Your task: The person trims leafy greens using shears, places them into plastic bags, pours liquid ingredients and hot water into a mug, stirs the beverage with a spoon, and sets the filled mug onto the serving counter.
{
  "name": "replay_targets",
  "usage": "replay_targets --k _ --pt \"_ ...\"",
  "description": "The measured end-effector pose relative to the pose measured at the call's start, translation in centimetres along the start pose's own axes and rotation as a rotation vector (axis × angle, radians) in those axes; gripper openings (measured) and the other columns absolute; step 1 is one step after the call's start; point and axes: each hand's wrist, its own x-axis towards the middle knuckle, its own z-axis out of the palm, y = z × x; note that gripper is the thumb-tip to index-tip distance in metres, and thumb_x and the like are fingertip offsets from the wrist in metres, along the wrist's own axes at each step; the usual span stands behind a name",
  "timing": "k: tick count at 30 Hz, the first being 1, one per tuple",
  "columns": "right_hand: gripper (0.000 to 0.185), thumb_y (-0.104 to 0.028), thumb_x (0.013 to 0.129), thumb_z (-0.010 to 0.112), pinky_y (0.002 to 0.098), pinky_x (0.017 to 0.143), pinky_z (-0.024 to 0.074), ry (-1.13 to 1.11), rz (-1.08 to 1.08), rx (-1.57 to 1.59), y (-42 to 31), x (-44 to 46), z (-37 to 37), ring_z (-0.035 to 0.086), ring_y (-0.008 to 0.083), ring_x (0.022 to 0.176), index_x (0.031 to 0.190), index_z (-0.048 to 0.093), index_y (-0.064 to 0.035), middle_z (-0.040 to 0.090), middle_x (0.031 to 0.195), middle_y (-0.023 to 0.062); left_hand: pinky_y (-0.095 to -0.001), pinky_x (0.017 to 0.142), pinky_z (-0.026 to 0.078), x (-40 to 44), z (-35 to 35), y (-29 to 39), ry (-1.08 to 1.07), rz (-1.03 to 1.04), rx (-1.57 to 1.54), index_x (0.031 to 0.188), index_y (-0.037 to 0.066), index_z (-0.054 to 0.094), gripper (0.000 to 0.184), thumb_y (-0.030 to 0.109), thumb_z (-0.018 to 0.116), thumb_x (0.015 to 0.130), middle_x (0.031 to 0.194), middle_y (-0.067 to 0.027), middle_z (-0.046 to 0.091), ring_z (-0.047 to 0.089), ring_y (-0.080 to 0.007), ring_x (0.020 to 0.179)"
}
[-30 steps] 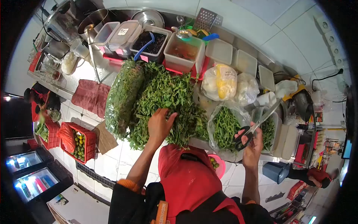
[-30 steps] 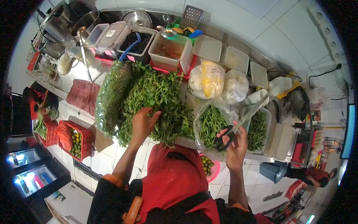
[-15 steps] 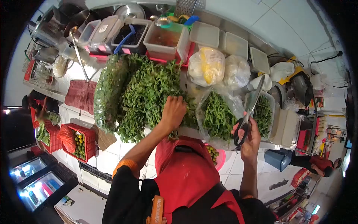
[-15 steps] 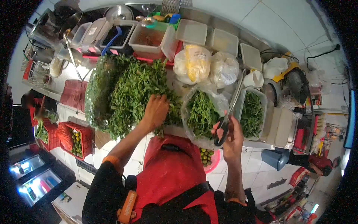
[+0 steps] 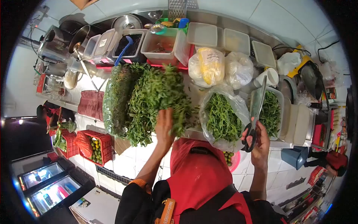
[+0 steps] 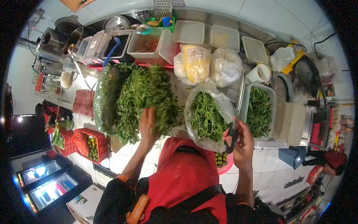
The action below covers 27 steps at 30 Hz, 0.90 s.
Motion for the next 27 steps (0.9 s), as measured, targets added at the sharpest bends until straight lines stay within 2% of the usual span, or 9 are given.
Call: replay_targets --k 4,7,9,11,13,14,21,25,27 --pt "0.054 -0.009 0.089 0.062 0.029 0.078 0.0469 -0.029 -0.019 -0.028 0.4 0.3 -0.2 0.057 0.0145 0.086 0.138 0.038 -0.0025 0.057 0.096 0.0074 -0.0415 0.069 0.051 1.2 0.0 0.9 -0.164 -0.075 0.034 0.125 0.007 0.044 0.056 0.001 0.061 0.073 0.107 -0.0183 0.047 0.053 -0.0376 0.093" --pt "0.054 -0.01 0.09 0.062 0.0286 0.077 0.047 -0.017 -0.024 -0.043 0.1 0.4 -0.5 0.056 0.0142 0.086 0.138 0.038 -0.0022 0.057 0.096 0.0073 -0.0396 0.065 0.05 1.2 -1.7 -0.5 -0.171 -0.048 -0.336 0.117 0.004 0.049 0.046 0.004 0.064 0.073 0.104 -0.0177 0.049 0.057 -0.0326 0.086" --pt "0.054 -0.012 0.09 0.062 0.0273 0.077 0.0469 0.012 -0.015 -0.071 0.0 0.3 -0.7 0.056 0.0137 0.085 0.138 0.038 -0.0019 0.057 0.096 0.0074 -0.0384 0.062 0.049 0.6 -2.0 -1.9 0.009 -0.32 -0.389 0.102 -0.001 0.055 0.031 0.007 0.068 0.075 0.098 -0.0172 0.052 0.06 -0.0298 0.075" --pt "0.054 -0.013 0.09 0.062 0.0263 0.076 0.0466 0.021 -0.017 -0.068 0.0 0.4 -0.6 0.056 0.0132 0.083 0.138 0.038 -0.0017 0.057 0.096 0.0075 -0.0389 0.059 0.048 0.9 -1.9 -2.7 0.131 -0.338 -0.359 0.088 -0.002 0.056 0.035 0.024 0.075 0.075 0.087 -0.0163 0.058 0.06 -0.0302 0.061" --pt "0.054 -0.013 0.09 0.062 0.027 0.077 0.0468 0.023 -0.006 -0.064 0.1 0.5 -0.6 0.056 0.0134 0.083 0.137 0.039 -0.0016 0.057 0.096 0.0073 -0.042 0.056 0.048 0.9 -1.8 -1.7 -0.358 -0.458 -0.08 0.085 0.001 0.056 0.05 0.047 0.074 0.075 0.078 -0.014 0.063 0.062 -0.0323 0.059" --pt "0.054 -0.013 0.09 0.062 0.027 0.077 0.0468 0.021 -0.006 -0.07 0.1 0.6 -0.6 0.056 0.0134 0.083 0.137 0.039 -0.0016 0.057 0.096 0.0073 -0.0433 0.053 0.048 0.4 -0.5 -1.4 -0.287 -0.355 -0.003 0.086 0.001 0.054 0.064 0.062 0.068 0.072 0.069 -0.0146 0.064 0.063 -0.0341 0.058" --pt "0.054 -0.014 0.091 0.062 0.028 0.078 0.0471 -0.024 -0.024 -0.039 0.0 0.6 -0.1 0.057 0.0137 0.085 0.138 0.039 -0.0028 0.057 0.095 0.0064 -0.0455 0.058 0.051 1.6 1.6 -0.3 -0.376 -0.516 0.063 0.102 -0.001 0.05 0.062 0.048 0.07 0.072 0.07 -0.0215 0.063 0.065 -0.0377 0.065" --pt "0.058 -0.021 0.089 0.064 0.0272 0.077 0.0457 0.001 0.003 -0.068 -0.4 0.2 0.0 0.056 0.0137 0.083 0.138 0.039 -0.0014 0.057 0.094 0.0062 -0.0398 0.058 0.051 1.7 -0.4 -0.8 -0.148 -0.597 -0.244 0.106 -0.004 0.053 0.052 0.029 0.07 0.07 0.066 -0.0161 0.063 0.064 -0.0297 0.059" --pt "0.062 -0.027 0.088 0.065 0.027 0.075 0.0447 0.032 0.027 -0.094 -0.4 0.2 -0.1 0.055 0.0137 0.081 0.138 0.038 0.0002 0.057 0.093 0.0062 -0.0318 0.055 0.047 2.6 -2.6 -0.6 -0.039 -0.668 -0.488 0.106 -0.006 0.055 0.043 0.017 0.068 0.072 0.067 -0.0116 0.062 0.059 -0.0166 0.059"
